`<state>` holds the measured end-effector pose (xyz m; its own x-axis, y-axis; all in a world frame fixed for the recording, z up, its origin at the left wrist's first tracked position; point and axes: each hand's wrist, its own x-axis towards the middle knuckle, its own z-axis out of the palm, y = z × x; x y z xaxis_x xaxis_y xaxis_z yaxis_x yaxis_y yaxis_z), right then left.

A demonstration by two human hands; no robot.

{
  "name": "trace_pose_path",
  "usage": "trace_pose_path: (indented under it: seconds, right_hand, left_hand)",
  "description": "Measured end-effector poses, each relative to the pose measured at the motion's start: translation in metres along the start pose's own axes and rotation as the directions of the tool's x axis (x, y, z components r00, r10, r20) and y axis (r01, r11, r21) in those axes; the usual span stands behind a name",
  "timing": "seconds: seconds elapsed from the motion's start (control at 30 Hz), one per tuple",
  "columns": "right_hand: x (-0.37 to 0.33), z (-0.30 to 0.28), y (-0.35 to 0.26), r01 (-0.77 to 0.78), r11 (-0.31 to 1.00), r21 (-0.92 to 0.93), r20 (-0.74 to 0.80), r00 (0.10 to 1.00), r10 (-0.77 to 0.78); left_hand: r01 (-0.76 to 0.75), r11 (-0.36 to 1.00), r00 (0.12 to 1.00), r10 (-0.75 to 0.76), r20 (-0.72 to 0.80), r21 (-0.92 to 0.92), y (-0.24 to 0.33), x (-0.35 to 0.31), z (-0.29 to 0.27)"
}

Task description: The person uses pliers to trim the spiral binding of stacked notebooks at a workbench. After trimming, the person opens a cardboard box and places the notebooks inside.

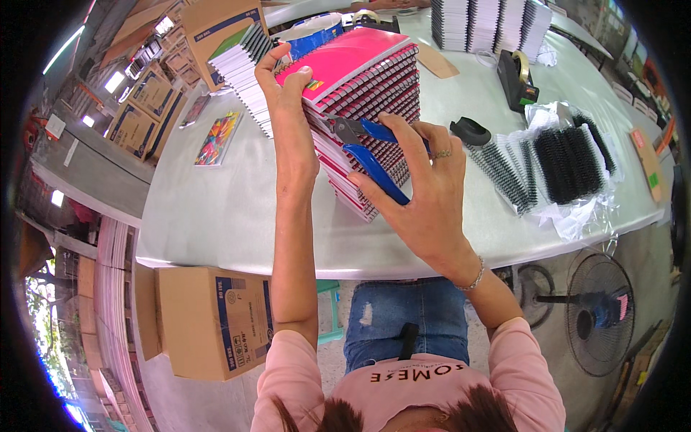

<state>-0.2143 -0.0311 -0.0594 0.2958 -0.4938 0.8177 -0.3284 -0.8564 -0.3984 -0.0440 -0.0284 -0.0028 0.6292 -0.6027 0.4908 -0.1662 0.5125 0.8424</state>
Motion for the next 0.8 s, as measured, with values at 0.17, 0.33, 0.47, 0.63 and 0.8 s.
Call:
trace_pose_path:
  seconds: [0.17,0.33,0.47,0.63,0.8]
  right_hand:
    - [-0.002,0.001,-0.002,-0.007,1.000,0.005,-0.012,1.000,0.007]
    - [0.002,-0.001,0.002,0.023,1.000,0.008,-0.024,0.999,-0.022]
    - [0.019,-0.019,0.015,-0.712,0.389,0.585,0.740,0.664,0.102]
    - [0.013,-0.026,-0.003,-0.722,0.486,0.493,0.718,0.653,0.241]
    - [-0.003,-0.008,0.006,-0.173,0.955,0.239,0.155,0.978,0.139]
  left_hand:
    - [-0.030,0.999,1.000,0.030,0.002,0.023,-0.005,0.003,-0.003]
    - [-0.019,1.000,1.000,0.019,0.017,0.018,-0.007,0.004,-0.001]
    - [-0.015,1.000,0.999,0.015,0.028,0.009,-0.005,0.002,-0.003]
    - [-0.031,0.999,0.999,0.030,0.037,0.030,-0.005,0.001,-0.005]
    - [-0.056,0.996,0.998,0.054,0.022,0.067,-0.008,0.003,-0.005]
